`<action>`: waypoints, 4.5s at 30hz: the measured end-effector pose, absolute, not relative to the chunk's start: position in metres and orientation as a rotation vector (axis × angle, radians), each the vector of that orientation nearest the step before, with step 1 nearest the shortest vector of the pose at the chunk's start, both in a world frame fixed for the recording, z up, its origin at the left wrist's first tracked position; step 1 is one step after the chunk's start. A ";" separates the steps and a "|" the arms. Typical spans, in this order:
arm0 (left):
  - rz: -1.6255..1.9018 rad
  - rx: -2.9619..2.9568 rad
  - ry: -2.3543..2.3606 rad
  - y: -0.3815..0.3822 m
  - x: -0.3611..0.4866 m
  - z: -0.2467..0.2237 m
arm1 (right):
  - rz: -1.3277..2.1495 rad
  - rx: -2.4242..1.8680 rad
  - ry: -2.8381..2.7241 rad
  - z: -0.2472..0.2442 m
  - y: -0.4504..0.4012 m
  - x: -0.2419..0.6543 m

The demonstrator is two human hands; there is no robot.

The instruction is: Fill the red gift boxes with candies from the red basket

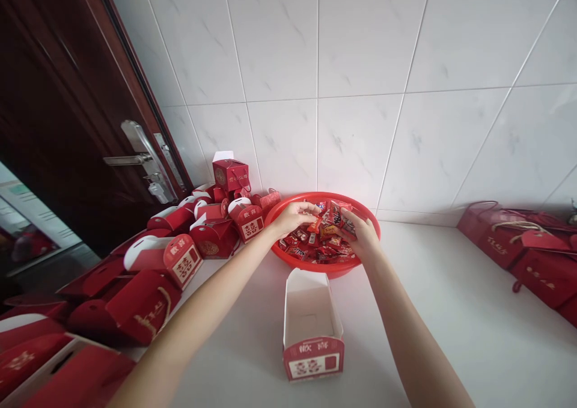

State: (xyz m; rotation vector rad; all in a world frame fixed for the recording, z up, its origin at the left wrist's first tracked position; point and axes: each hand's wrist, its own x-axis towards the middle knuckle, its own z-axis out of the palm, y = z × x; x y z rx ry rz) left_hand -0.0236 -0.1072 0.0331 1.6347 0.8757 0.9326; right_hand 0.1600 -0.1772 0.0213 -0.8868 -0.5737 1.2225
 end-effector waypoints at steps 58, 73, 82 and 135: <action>0.927 1.912 0.939 -0.184 -0.065 0.068 | 1.380 -0.705 -1.252 0.039 -0.200 0.165; -0.070 2.291 0.788 -0.242 -0.095 0.082 | 1.295 -0.772 -2.514 0.090 -0.257 0.143; -0.243 2.376 0.879 -0.246 -0.096 0.085 | 1.126 -1.227 -2.690 0.095 -0.266 0.133; -0.174 2.328 0.946 -0.260 -0.094 0.099 | 0.955 -1.056 -2.743 0.084 -0.281 0.121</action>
